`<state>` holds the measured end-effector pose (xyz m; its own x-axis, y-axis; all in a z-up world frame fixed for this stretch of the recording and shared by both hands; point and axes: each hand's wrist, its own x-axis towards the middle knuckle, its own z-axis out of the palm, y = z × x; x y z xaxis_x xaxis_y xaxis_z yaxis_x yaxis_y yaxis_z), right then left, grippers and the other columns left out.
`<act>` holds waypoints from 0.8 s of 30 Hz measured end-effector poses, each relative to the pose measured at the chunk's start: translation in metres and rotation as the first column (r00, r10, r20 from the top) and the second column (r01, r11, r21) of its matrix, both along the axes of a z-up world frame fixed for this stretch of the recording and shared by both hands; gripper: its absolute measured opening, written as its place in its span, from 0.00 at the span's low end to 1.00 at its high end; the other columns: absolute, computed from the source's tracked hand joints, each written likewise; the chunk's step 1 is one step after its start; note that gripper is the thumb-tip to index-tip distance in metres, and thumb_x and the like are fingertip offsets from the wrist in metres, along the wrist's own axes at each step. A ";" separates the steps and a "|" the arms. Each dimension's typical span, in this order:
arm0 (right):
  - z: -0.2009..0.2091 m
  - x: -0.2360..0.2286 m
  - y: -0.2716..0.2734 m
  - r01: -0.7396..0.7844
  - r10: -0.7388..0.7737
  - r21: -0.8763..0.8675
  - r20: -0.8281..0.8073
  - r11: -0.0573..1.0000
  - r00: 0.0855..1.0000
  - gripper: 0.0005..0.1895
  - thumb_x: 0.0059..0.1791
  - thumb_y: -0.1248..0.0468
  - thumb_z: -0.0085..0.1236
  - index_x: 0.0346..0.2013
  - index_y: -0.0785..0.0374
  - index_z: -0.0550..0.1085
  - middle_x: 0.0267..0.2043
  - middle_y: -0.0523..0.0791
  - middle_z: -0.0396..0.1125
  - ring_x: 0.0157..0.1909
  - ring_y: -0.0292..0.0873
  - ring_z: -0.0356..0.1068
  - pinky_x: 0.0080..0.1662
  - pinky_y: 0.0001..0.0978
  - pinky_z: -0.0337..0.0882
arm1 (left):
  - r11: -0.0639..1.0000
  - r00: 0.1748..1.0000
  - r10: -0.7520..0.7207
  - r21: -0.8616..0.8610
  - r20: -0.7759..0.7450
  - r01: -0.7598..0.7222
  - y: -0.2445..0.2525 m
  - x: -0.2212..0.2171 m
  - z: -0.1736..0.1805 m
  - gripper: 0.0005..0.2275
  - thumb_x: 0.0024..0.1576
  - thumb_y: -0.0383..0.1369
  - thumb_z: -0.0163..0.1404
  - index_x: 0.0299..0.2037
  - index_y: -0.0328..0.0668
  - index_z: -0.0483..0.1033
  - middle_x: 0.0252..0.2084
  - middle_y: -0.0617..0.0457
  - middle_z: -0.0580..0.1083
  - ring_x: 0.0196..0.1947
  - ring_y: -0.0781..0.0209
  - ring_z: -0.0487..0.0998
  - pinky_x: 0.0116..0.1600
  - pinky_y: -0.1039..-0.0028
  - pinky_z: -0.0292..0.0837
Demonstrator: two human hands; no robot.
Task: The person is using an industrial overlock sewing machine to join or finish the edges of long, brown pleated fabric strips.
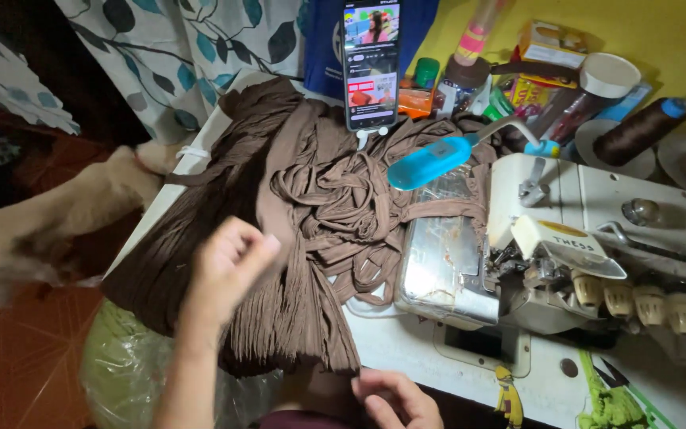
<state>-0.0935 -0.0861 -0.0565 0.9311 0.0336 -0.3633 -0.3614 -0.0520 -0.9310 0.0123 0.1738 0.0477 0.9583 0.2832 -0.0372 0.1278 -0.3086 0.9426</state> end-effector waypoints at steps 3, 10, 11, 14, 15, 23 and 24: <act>0.004 0.013 0.010 -0.275 0.215 0.109 0.381 0.955 0.899 0.40 0.42 0.62 0.64 0.64 0.62 0.57 0.64 0.48 0.64 0.67 0.42 0.61 0.63 0.35 0.60 | 0.812 0.944 -0.232 -0.488 0.235 0.321 -0.067 -0.029 -0.032 0.08 0.51 0.22 0.51 0.27 0.43 0.64 0.32 0.37 0.82 0.30 0.57 0.85 0.36 0.76 0.78; -0.006 -0.002 -0.015 0.088 -0.086 0.289 -0.018 0.953 0.996 0.12 0.41 0.75 0.59 0.40 0.72 0.79 0.15 0.59 0.71 0.13 0.45 0.63 0.20 0.29 0.63 | 0.518 0.847 -0.345 -0.670 0.405 0.532 -0.109 -0.064 -0.018 0.30 0.58 0.23 0.45 0.67 0.42 0.40 0.56 0.33 0.71 0.45 0.53 0.81 0.55 0.68 0.74; -0.006 -0.005 -0.025 0.127 -0.134 0.189 0.020 0.974 0.991 0.08 0.39 0.77 0.59 0.31 0.74 0.81 0.13 0.58 0.72 0.12 0.45 0.66 0.20 0.30 0.65 | 0.566 0.904 -0.265 -0.705 0.335 0.427 -0.102 -0.058 -0.014 0.29 0.55 0.22 0.47 0.66 0.44 0.47 0.52 0.34 0.73 0.41 0.51 0.82 0.52 0.68 0.76; -0.008 -0.008 -0.066 0.104 -0.117 -0.141 -0.084 0.984 0.990 0.08 0.38 0.77 0.63 0.25 0.70 0.87 0.16 0.50 0.78 0.20 0.40 0.73 0.29 0.24 0.69 | 0.623 0.934 -0.115 -0.708 0.338 0.333 -0.077 -0.041 -0.009 0.20 0.54 0.22 0.49 0.57 0.41 0.62 0.46 0.34 0.77 0.36 0.48 0.83 0.48 0.63 0.79; -0.009 -0.009 -0.082 0.004 -0.096 -0.349 -0.246 0.937 0.964 0.09 0.38 0.74 0.68 0.27 0.63 0.91 0.22 0.44 0.83 0.29 0.35 0.78 0.40 0.18 0.71 | 0.640 0.912 -0.053 -0.688 0.406 0.343 -0.068 -0.036 -0.008 0.12 0.56 0.22 0.49 0.49 0.35 0.71 0.44 0.34 0.77 0.36 0.46 0.82 0.48 0.58 0.80; 0.001 -0.017 -0.085 -0.013 -0.072 -0.332 -0.243 0.943 0.967 0.13 0.38 0.71 0.69 0.36 0.58 0.88 0.33 0.41 0.84 0.39 0.33 0.80 0.47 0.19 0.73 | 0.632 0.953 0.047 -0.748 0.299 0.203 -0.028 -0.034 -0.029 0.13 0.51 0.20 0.52 0.47 0.38 0.77 0.47 0.42 0.78 0.42 0.53 0.80 0.47 0.74 0.79; 0.003 -0.017 -0.084 -0.024 -0.058 -0.326 -0.240 0.945 0.969 0.15 0.37 0.70 0.69 0.38 0.57 0.88 0.36 0.41 0.84 0.41 0.33 0.80 0.49 0.19 0.73 | 0.641 0.976 0.012 -0.750 0.219 0.161 -0.028 -0.036 -0.030 0.12 0.49 0.23 0.56 0.44 0.42 0.79 0.46 0.44 0.79 0.42 0.53 0.79 0.49 0.76 0.77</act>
